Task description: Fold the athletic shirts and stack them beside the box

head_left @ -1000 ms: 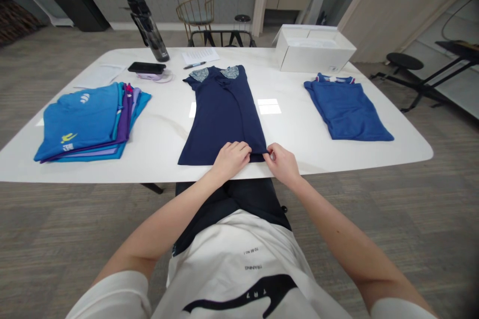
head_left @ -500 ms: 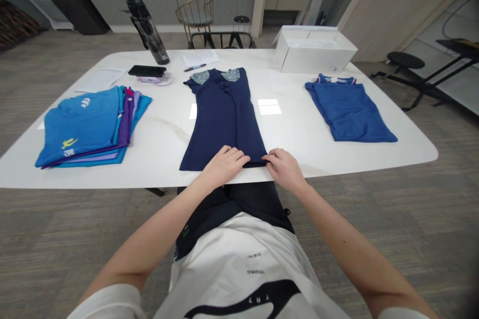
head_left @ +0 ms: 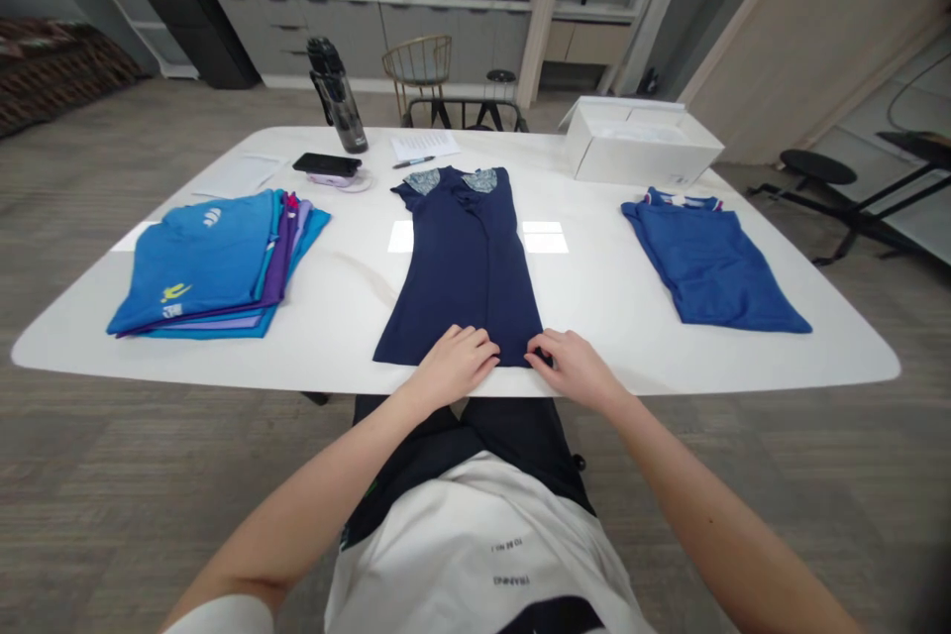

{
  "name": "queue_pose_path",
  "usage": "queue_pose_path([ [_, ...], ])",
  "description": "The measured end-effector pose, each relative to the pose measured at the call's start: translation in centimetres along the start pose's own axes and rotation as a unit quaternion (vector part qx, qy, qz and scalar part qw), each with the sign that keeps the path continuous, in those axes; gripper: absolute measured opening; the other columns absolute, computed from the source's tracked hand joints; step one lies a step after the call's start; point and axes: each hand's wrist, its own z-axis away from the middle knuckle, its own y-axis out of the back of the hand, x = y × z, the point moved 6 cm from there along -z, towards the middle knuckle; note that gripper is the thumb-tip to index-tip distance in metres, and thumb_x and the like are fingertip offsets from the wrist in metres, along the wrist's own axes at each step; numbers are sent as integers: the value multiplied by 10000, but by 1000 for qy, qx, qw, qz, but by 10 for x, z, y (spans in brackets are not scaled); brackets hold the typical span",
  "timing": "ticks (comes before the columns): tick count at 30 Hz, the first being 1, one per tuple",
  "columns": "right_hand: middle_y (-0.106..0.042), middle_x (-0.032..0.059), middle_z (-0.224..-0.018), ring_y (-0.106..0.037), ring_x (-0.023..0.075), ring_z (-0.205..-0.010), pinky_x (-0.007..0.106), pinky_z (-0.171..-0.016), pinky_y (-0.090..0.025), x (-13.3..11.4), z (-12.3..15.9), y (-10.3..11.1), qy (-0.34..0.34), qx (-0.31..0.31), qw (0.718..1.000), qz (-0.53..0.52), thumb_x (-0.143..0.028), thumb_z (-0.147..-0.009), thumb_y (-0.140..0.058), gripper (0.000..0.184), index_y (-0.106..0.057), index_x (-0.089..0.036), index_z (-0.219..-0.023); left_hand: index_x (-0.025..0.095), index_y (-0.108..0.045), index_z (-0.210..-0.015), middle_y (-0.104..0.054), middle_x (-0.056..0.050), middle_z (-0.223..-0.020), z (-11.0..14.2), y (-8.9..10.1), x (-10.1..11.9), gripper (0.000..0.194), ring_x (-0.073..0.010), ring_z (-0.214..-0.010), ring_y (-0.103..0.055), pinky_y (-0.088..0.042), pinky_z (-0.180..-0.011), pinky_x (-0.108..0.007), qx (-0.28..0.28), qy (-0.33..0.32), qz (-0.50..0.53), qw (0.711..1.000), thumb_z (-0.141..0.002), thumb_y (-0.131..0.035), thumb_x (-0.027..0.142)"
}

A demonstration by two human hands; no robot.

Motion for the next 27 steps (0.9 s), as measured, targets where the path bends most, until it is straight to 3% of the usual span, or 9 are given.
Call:
queue_pose_path([
  [7,-651,-6,-659,-606,195,-614,321,-640,-402,14,-26,3,-31,-51,997,-41,-451,-1022,-519,282,-705,-279,-900,256,-704,-1088,-695,-17,-966,-8,3,-10,287,-177,-923,-661,-468,-854,-365,-13,39,54,998,-1068,-444,378],
  [12,-634,-7,-648,-606,205,-606,317,-599,-392,30,-68,6,-40,-58,995,-74,-436,-1016,-504,251,-693,-288,-941,283,-691,-1058,-714,1,-983,-26,20,-41,233,-180,-895,-677,-504,-836,-384,-1,82,54,995,-1054,-463,328],
  [17,-629,-10,-666,-603,197,-634,309,-613,-404,45,-131,12,-17,-45,994,-99,-442,-1013,-499,278,-695,-276,-908,250,-704,-1041,-704,-14,-985,-49,35,-102,205,-188,-923,-679,-525,-836,-375,37,147,23,988,-1023,-501,264],
  [23,-616,-21,-662,-587,176,-627,290,-605,-390,65,-221,8,-1,-32,995,-91,-386,-1002,-528,229,-703,-255,-932,223,-697,-1077,-692,-56,-1081,-76,39,-196,174,-213,-993,-671,-531,-864,-376,52,238,-9,970,-972,-558,228],
  [27,-659,34,-853,-627,203,-833,311,-760,-452,76,-288,5,26,29,999,-19,-326,-1000,-551,189,-708,-227,-964,222,-653,-1211,-661,-94,-1234,-97,42,-261,256,-260,-1130,-627,-498,-952,-433,54,317,-57,945,-999,-532,299],
])
